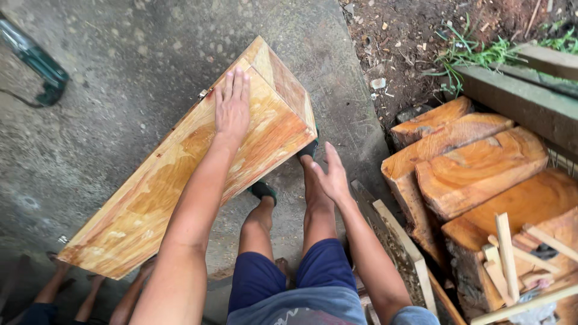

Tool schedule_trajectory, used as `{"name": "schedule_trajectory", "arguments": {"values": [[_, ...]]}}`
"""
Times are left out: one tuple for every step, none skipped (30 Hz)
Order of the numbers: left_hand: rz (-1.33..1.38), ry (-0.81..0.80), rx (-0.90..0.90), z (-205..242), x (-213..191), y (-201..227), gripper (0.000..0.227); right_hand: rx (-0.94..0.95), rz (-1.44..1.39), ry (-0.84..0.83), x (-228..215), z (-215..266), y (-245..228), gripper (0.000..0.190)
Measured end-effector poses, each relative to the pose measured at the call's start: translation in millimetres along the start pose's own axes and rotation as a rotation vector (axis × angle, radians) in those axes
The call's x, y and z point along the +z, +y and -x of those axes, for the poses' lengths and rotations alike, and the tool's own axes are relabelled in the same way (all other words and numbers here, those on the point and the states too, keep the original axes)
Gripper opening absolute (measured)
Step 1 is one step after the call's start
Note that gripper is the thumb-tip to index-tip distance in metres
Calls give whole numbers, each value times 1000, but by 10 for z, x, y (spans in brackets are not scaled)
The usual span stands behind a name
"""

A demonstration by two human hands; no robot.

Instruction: The person assembles a wooden cabinet by fitting wooden slats into a cabinet frame and securing them with nails. They use a hammer to drive nails into the slats and pliers to remove a bent nail. The cabinet is positioned upright after assembly.

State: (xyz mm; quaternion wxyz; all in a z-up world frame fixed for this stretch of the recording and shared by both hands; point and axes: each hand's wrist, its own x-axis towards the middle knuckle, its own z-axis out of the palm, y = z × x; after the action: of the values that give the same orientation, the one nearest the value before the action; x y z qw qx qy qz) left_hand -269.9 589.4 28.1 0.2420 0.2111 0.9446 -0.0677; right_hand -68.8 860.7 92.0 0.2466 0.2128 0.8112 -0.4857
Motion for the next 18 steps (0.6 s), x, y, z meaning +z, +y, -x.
{"name": "schedule_trajectory", "arguments": {"values": [[45, -28, 34, 77, 7, 2, 61, -50, 31, 37, -67, 161, 101, 75], [89, -57, 68, 172, 1, 5, 59, 45, 22, 34, -126, 346, 209, 76], [115, -42, 104, 269, -15, 29, 52, 140, 12, 36, -182, 535, 323, 77], [140, -27, 141, 403, -42, 52, 46, 187, 7, 55, -235, 748, 440, 77], [170, -192, 128, 552, -84, 72, 45, 232, 0, 78, -272, 958, 556, 77], [196, -356, 112, 765, -132, 97, 44, 187, 63, 131, -319, 1191, 676, 76], [366, -320, 90, 1002, -181, 127, 32, 146, 125, 184, -329, 1445, 779, 76], [536, -285, 70, 1232, -232, 158, 23, 276, 74, 188, -323, 1706, 866, 78], [581, -300, 46, 1472, -284, 182, 21, 408, 20, 193, -307, 1976, 933, 80], [625, -315, 23, 1721, -345, 191, 23, 427, 5, 225, -270, 2224, 978, 79], [624, -330, -13, 1966, -419, 190, 31, 447, -9, 261, -238, 2472, 1008, 78], [621, -344, -50, 2218, -499, 181, 40, 468, -23, 296, -182, 2709, 1013, 78], [636, -396, -49, 2504, -578, 142, 44, 471, -30, 319, -99, 2973, 989, 77], [649, -450, -47, 2810, -666, 74, 48, 474, -37, 341, -7, 3253, 931, 76], [659, -446, -26, 3008, -755, 33, 44, 470, -44, 379, 55, 3440, 882, 76], [665, -424, -11, 3239, -848, -21, 40, 491, -61, 406, 129, 3601, 820, 77], [675, -403, -2, 3499, -929, -97, 36, 516, -73, 415, 222, 3791, 766, 78], [663, -385, -5, 3747, -1002, -174, 33, 541, -86, 424, 299, 3936, 703, 78]]}}
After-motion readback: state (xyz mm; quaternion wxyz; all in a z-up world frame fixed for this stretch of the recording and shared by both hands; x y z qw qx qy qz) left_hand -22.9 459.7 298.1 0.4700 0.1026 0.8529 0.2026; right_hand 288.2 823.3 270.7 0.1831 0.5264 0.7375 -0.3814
